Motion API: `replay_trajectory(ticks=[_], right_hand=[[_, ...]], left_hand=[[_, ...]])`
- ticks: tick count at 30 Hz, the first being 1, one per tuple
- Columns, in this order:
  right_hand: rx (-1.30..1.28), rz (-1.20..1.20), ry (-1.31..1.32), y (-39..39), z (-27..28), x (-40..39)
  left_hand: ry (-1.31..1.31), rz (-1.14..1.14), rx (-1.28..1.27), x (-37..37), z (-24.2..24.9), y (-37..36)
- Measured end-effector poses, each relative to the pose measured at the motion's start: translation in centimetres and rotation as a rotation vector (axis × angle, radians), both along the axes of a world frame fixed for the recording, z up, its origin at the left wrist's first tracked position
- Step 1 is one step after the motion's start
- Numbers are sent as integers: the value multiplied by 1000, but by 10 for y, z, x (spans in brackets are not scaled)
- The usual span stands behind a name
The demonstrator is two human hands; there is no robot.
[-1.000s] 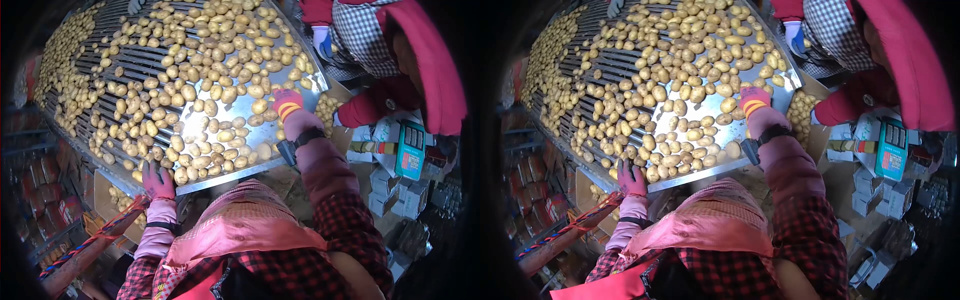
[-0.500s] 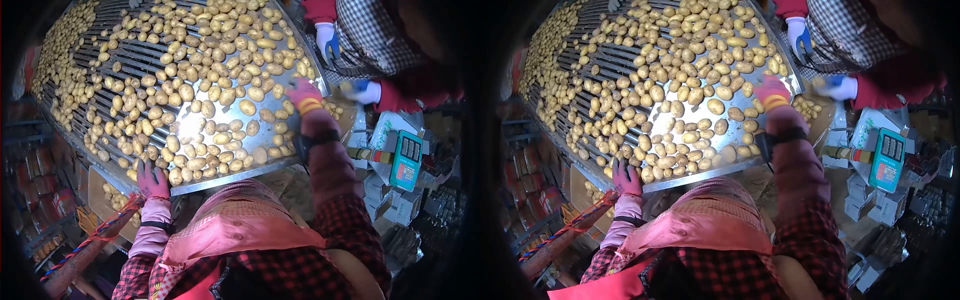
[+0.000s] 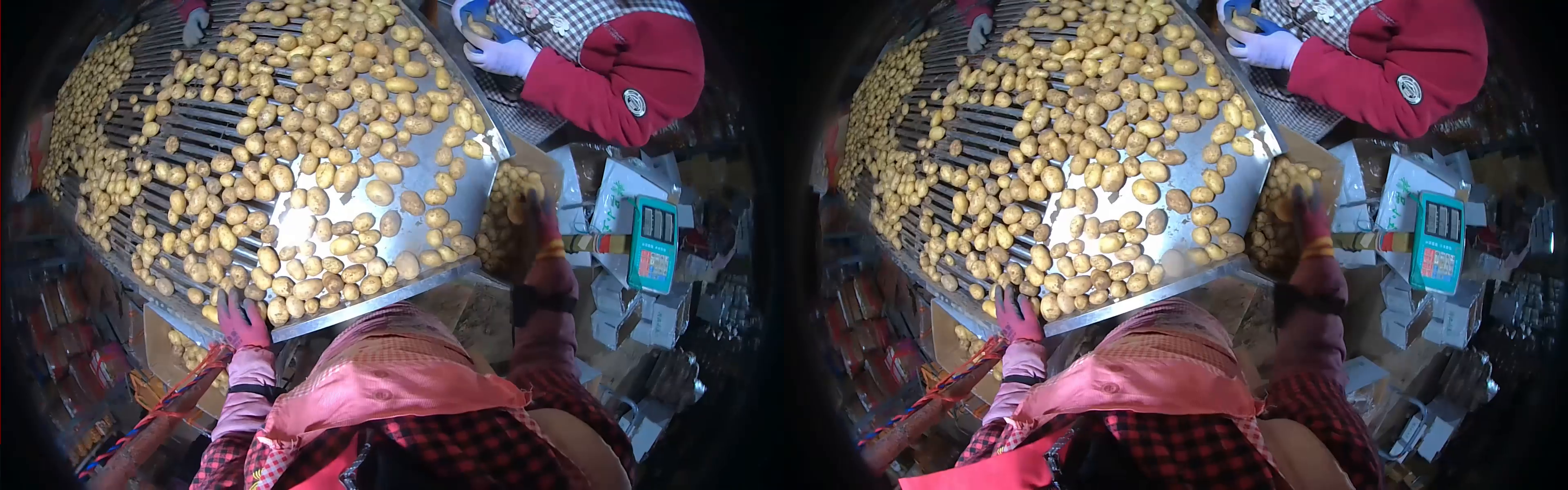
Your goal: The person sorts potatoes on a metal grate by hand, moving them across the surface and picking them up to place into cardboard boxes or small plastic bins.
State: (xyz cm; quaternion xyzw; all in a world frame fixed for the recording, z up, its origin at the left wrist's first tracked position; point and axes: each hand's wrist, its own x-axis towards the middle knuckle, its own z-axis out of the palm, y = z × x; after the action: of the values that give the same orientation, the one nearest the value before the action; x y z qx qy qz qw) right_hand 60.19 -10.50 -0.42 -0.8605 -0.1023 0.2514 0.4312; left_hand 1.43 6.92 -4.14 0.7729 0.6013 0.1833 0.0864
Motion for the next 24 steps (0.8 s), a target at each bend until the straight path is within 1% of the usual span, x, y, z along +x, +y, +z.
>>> replay_trajectory(ticks=[1,2,3,4,5,7,9,11,14,15,17,18,19,22,23,24], right_hand=[[-213,115,-509,-11,-11,9],[-298,197,-660,-18,-28,17],[-375,285,-809,-10,-34,12],[-264,333,-790,7,-46,5],[-155,384,-765,33,-43,-11],[-169,687,-763,97,-47,-66],[-84,945,-849,156,-26,-117],[5,970,-1011,220,-24,-147],[12,1030,-1040,288,-29,-179],[-22,1124,-1060,288,-42,-192],[-107,1296,-1102,260,-71,-217],[-247,1462,-1051,243,-33,-224],[-213,1583,-901,229,-18,-223],[8,1793,-688,201,2,-201],[29,1716,-634,215,-3,-189],[56,1640,-575,238,-14,-177]], left_hand=[[-6,2,5,1,1,1],[-7,10,13,1,3,2],[28,28,2,4,7,2],[23,36,2,5,8,3],[59,31,-1,5,10,3],[81,31,31,2,8,3],[64,34,63,3,5,2],[52,55,61,4,6,1],[25,66,57,4,7,2],[34,82,50,5,9,2],[44,95,38,4,11,0],[38,101,37,5,11,4],[30,101,44,6,13,4],[25,116,67,8,14,4],[14,111,114,9,14,6],[4,116,110,9,13,6]])
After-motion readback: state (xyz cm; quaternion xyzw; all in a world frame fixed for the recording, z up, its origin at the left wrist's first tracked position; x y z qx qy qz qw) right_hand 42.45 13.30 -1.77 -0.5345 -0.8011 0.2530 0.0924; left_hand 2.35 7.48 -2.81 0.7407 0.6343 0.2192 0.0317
